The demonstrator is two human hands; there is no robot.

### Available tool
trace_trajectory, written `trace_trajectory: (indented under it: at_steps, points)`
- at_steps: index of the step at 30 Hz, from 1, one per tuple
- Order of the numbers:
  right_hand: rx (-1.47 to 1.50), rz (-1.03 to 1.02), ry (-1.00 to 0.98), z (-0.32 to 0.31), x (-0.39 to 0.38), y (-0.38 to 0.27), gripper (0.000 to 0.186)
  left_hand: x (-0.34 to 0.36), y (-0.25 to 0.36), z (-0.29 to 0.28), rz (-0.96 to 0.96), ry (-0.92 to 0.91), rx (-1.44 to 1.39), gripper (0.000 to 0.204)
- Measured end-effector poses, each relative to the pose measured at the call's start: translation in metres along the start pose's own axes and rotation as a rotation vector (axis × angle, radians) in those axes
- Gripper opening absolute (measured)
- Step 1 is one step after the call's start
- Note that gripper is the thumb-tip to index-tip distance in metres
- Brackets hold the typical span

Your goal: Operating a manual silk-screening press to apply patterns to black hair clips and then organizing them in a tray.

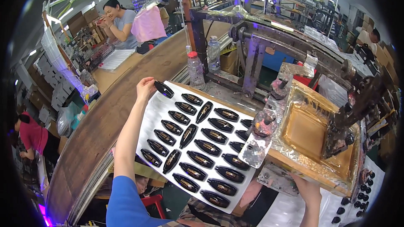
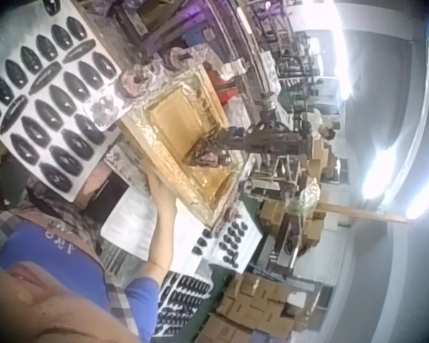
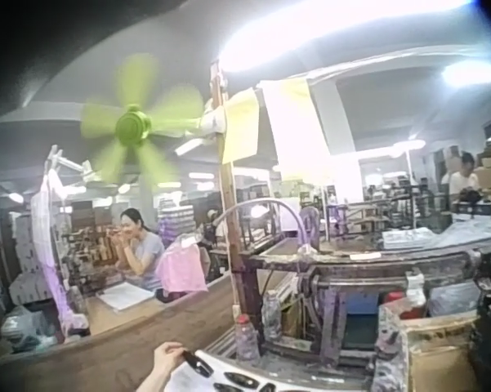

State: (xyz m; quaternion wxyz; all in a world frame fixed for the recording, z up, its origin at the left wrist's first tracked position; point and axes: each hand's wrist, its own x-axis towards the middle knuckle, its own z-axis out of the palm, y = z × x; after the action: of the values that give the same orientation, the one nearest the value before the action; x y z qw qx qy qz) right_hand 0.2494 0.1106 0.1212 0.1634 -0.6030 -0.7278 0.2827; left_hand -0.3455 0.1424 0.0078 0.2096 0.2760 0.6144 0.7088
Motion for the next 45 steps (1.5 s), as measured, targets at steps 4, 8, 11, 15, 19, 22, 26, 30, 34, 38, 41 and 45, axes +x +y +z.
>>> trace_trajectory:
  at_steps: [4,8,11,15,19,22,26,30,34,38,41,45]
  points:
    - [-0.054,-0.074,0.096,0.01,0.003,0.015,0.032,0.013,-0.017,0.006,-0.01,0.074,0.045,0.016]
    - [-0.159,-0.306,0.246,0.022,-0.008,0.018,0.03,0.044,-0.058,-0.002,0.016,0.146,0.028,0.013]
    - [-0.253,-0.329,0.502,0.026,-0.041,0.09,0.039,0.054,-0.076,0.005,0.067,0.242,0.21,0.01]
    - [-0.283,-0.454,0.737,0.022,-0.063,0.059,0.035,0.054,-0.091,0.01,0.033,0.298,0.449,0.015]
    - [0.224,-0.562,0.294,0.016,-0.087,0.012,0.033,0.058,-0.083,0.013,-0.011,0.266,0.674,0.019]
    - [0.864,-0.567,-0.191,0.023,-0.083,-0.044,0.029,0.065,-0.078,0.008,-0.123,0.22,0.791,0.025]
    - [1.018,-0.85,-0.455,0.026,-0.045,-0.105,0.014,0.065,-0.082,0.014,-0.179,0.145,0.888,0.022]
    - [1.799,-1.189,-0.391,0.066,-0.015,-0.168,0.042,0.068,-0.085,-0.005,-0.178,0.156,0.916,0.029]
    - [1.761,0.295,-1.223,-0.018,-0.027,-0.171,0.069,0.07,-0.091,-0.013,-0.165,0.147,0.859,0.031]
    - [1.957,-0.485,-1.616,0.024,-0.01,-0.157,0.077,0.061,-0.087,0.008,-0.172,0.119,0.814,0.031]
    - [1.986,-0.513,-1.762,0.036,-0.005,-0.156,0.08,0.066,-0.085,0.0,-0.173,0.123,0.802,0.03]
    - [1.992,-0.556,-1.96,0.042,-0.002,-0.159,0.084,0.066,-0.08,0.001,-0.193,0.143,0.814,0.03]
